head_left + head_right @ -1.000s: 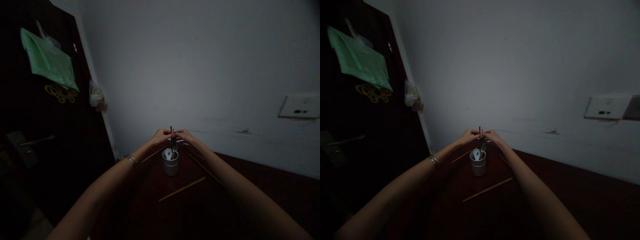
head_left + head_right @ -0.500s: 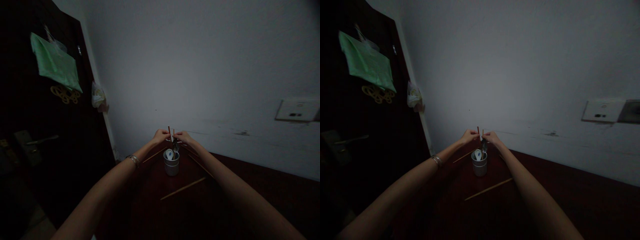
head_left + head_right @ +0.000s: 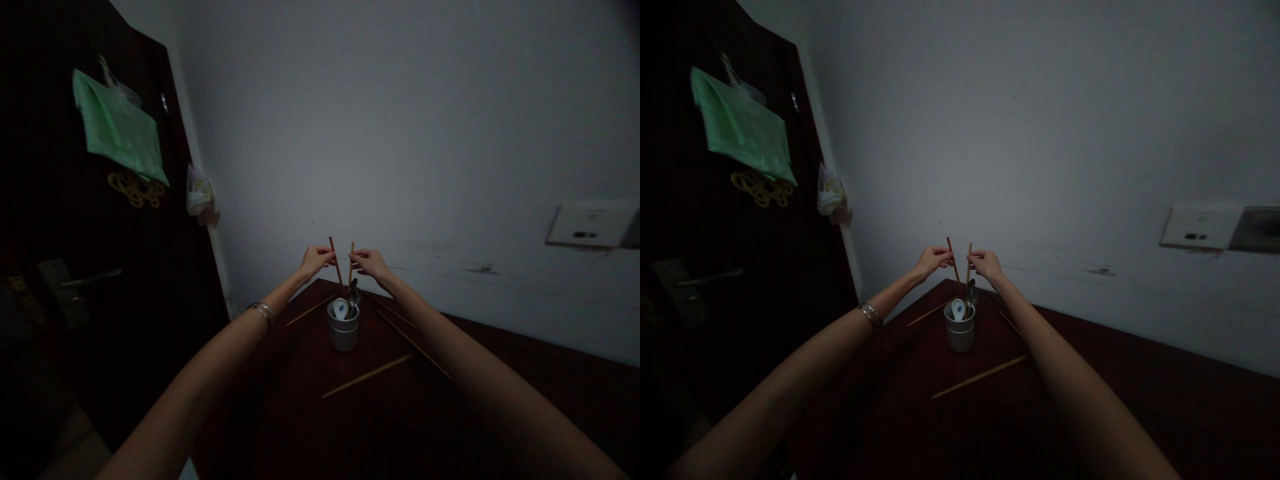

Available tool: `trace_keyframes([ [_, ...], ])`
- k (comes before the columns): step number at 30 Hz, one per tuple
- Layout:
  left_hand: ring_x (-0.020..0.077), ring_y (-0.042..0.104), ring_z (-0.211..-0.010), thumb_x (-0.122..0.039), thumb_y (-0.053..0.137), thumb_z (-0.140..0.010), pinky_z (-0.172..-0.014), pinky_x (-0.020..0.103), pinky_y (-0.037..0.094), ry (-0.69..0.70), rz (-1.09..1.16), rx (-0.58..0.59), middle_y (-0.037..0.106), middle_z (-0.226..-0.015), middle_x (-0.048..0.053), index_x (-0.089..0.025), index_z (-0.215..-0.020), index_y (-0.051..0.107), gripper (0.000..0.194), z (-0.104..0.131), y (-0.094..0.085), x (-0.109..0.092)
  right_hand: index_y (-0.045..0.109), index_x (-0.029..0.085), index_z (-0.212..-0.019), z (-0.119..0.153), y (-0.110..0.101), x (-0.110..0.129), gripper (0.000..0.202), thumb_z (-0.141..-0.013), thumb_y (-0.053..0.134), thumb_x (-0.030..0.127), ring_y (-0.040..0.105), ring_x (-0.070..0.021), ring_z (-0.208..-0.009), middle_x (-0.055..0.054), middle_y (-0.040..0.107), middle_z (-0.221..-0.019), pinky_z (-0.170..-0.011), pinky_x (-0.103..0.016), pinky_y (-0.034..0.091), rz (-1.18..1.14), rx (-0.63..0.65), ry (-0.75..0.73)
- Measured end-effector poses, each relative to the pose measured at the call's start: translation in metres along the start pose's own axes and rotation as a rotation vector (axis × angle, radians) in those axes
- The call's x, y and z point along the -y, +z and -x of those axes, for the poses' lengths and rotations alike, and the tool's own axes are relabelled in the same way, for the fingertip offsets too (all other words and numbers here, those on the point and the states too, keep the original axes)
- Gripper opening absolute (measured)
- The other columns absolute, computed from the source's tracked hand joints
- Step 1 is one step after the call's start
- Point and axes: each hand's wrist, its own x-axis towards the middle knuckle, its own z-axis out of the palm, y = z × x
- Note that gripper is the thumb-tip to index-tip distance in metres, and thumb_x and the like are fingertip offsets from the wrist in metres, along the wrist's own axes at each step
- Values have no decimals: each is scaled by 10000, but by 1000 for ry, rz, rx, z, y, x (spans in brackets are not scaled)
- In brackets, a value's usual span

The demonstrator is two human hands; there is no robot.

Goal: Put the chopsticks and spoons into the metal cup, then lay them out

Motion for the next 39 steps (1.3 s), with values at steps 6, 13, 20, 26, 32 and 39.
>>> trace_keyframes([
  [6,102,609,-579,-192,562,-730,-510,181,410,62,20,-34,663,-742,64,-104,-747,622,108,-7,-10,-7,619,106,-882,-6,-5,6,176,-770,553,224,618,-110,-613,-95,661,-829,-490,-178,445,-25,-67,-73],
  [13,105,614,-588,-206,562,-730,-509,180,409,99,19,-66,664,-744,61,-112,-757,624,116,-8,-18,-16,636,108,-879,-9,-9,18,189,-759,556,230,623,-118,-628,-86,674,-798,-551,-203,475,-42,-120,-194],
  [20,100,604,-573,-208,560,-725,-499,178,406,129,36,-124,653,-722,63,-105,-740,610,116,-4,-24,-25,645,112,-896,-10,-12,23,264,-743,544,302,623,-150,-682,-82,672,-799,-614,-253,490,1,-230,-362],
  [26,105,608,-582,-212,565,-724,-509,178,414,122,28,-140,649,-702,54,-109,-737,607,112,-1,-30,-28,645,99,-904,-5,-11,29,284,-730,544,299,620,-165,-719,-97,669,-839,-626,-261,488,-9,-274,-406],
  [32,107,608,-585,-205,566,-727,-506,180,423,137,46,-159,649,-717,61,-103,-754,608,113,1,-34,-33,645,88,-897,-1,-16,36,298,-730,549,316,618,-170,-709,-109,665,-830,-634,-279,488,-61,-298,-449],
  [39,96,592,-559,-210,573,-735,-457,165,421,206,81,-265,632,-734,59,-97,-776,608,126,1,-55,-59,645,109,-907,21,-51,67,330,-698,580,356,618,-156,-695,-86,655,-813,-602,-273,491,-211,-374,-483],
])
